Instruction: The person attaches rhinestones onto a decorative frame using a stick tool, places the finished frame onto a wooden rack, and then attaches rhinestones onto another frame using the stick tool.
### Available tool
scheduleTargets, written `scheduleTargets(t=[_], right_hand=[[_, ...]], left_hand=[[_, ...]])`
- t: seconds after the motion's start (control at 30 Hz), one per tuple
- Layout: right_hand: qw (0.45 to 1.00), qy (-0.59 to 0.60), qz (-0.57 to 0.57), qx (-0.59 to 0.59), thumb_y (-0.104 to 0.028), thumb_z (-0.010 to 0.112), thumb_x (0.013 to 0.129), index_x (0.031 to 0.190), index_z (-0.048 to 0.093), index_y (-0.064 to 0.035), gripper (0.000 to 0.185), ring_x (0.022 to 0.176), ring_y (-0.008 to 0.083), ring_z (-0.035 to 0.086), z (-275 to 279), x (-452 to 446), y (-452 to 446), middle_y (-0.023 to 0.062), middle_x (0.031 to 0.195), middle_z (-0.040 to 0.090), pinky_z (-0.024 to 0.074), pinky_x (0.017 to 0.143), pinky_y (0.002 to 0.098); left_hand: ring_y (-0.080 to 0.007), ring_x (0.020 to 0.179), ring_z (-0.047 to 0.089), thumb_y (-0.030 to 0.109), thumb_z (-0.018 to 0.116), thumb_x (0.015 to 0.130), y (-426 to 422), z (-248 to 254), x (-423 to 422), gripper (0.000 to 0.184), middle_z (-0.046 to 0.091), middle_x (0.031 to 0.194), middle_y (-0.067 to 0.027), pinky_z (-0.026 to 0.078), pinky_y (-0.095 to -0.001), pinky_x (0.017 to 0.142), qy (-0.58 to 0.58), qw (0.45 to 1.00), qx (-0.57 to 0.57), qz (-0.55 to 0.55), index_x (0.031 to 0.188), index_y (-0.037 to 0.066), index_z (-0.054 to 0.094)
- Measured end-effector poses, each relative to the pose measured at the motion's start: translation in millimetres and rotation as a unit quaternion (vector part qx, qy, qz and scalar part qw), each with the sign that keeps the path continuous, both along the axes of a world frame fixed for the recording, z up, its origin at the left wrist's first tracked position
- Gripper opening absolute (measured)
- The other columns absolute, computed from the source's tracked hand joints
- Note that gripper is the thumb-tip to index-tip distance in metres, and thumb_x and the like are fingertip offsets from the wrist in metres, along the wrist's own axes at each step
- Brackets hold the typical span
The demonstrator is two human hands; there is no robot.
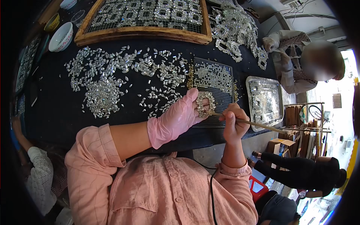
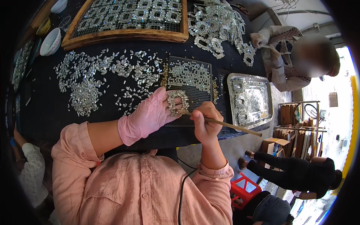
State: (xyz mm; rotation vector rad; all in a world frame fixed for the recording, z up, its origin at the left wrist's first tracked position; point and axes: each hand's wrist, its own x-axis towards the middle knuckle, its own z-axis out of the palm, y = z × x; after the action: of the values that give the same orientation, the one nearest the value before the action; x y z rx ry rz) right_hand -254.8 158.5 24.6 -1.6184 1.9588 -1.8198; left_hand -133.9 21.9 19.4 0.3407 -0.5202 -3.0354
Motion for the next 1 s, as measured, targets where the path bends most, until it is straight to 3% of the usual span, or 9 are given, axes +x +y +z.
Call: scheduleTargets(t=[0.1,0.2,0.4,0.53,0.87,1.0], right_hand=[[1.000,-0.027,-0.009,0.008,-0.019,0.052,0.088,0.072,0.048,-0.0010,0.025,0.049,0.0095,0.044,1.8,0.5,-0.7,0.0065,0.062,0.049,0.0342,0.045,0.0207],[0.985,-0.162,-0.049,-0.016,-0.010,0.055,0.085,0.068,0.050,-0.0020,0.019,0.051,0.0087,0.046,6.7,7.0,-5.7,0.0042,0.058,0.053,0.0354,0.047,0.0211],[0.990,-0.122,-0.063,-0.027,-0.011,0.054,0.086,0.070,0.050,-0.0011,0.020,0.051,0.0088,0.048,6.3,3.7,-6.4,0.0040,0.059,0.052,0.0363,0.047,0.0200],[0.983,-0.059,-0.174,-0.009,-0.013,0.053,0.087,0.072,0.052,-0.0007,0.020,0.054,0.0075,0.050,7.1,-17.9,-10.5,0.0036,0.059,0.052,0.0383,0.049,0.0209],[0.974,-0.043,-0.212,0.070,-0.014,0.054,0.087,0.074,0.054,-0.0010,0.019,0.053,0.0067,0.050,-10.2,-48.7,-19.0,0.0022,0.058,0.054,0.0374,0.050,0.0194],[0.975,-0.110,-0.194,0.019,-0.014,0.052,0.089,0.075,0.053,-0.0007,0.020,0.053,0.0074,0.051,-1.5,-38.0,-17.7,0.0029,0.059,0.054,0.0385,0.050,0.0191]], left_hand=[[-0.0198,0.114,0.043,0.050,0.039,0.088,0.0,-1.0,-0.7,0.054,0.046,0.121,-0.0079,0.031,-0.0372,0.099,0.003,1.000,-0.001,0.000,0.122,0.006,0.039],[-0.0198,0.113,0.043,0.050,0.039,0.088,-0.1,-0.1,-0.4,0.055,0.046,0.120,-0.0077,0.032,-0.0370,0.099,0.003,1.000,-0.007,0.000,0.121,0.006,0.039],[-0.0204,0.112,0.044,0.048,0.038,0.089,-0.7,5.7,0.6,0.052,0.047,0.118,-0.0075,0.033,-0.0369,0.099,0.012,1.000,-0.004,0.005,0.121,0.006,0.039],[-0.0204,0.112,0.044,0.046,0.037,0.090,-0.5,5.0,-0.5,0.051,0.047,0.119,-0.0074,0.033,-0.0371,0.100,-0.003,1.000,0.001,0.003,0.122,0.006,0.039],[-0.0206,0.113,0.045,0.044,0.035,0.091,1.3,0.8,0.5,0.051,0.045,0.121,-0.0081,0.034,-0.0365,0.100,0.028,0.999,0.002,0.023,0.123,0.005,0.037],[-0.0208,0.112,0.044,0.044,0.036,0.091,0.0,-2.1,-0.7,0.050,0.045,0.121,-0.0080,0.034,-0.0368,0.100,0.026,1.000,0.009,0.015,0.123,0.006,0.036]])
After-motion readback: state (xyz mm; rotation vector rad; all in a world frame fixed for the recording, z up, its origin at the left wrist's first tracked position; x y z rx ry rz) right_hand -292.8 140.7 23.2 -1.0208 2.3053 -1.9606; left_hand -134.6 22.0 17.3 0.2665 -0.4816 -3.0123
